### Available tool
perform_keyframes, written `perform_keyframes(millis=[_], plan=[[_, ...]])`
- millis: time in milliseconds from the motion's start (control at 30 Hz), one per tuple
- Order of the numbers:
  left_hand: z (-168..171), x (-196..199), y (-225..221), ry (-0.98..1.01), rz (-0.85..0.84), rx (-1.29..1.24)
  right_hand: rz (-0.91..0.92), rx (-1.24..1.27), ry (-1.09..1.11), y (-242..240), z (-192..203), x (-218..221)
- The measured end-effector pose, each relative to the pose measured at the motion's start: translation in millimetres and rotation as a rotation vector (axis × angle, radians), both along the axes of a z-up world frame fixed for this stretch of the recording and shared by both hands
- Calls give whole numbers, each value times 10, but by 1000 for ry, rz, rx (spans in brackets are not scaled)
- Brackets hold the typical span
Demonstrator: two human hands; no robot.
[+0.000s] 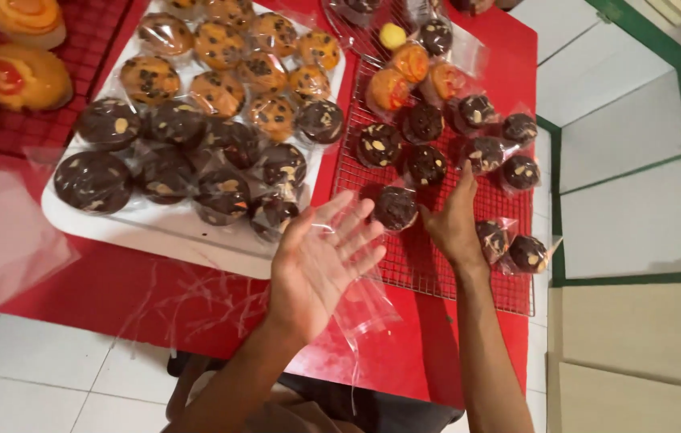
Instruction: The person is individually packaging chocolate muffins into clear plastic bags on a red work surface.
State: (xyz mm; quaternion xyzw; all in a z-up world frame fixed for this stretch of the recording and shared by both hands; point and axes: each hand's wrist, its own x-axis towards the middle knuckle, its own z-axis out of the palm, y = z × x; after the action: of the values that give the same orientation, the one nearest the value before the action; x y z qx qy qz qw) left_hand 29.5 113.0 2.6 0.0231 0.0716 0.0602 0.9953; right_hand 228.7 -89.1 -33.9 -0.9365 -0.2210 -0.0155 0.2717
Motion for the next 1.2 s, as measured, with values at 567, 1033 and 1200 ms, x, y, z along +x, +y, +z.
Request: perform_keyframes(millis=[567,1033,1200], plan=[[376,-42,96,169,-146,-71,-95,363,-25,-89,-716,560],[538,-49,107,236,-186,-26,-353,607,-52,-72,474,-625],[465,8,24,191,-172,6,-403,728,-69,-234,1239,-1774]])
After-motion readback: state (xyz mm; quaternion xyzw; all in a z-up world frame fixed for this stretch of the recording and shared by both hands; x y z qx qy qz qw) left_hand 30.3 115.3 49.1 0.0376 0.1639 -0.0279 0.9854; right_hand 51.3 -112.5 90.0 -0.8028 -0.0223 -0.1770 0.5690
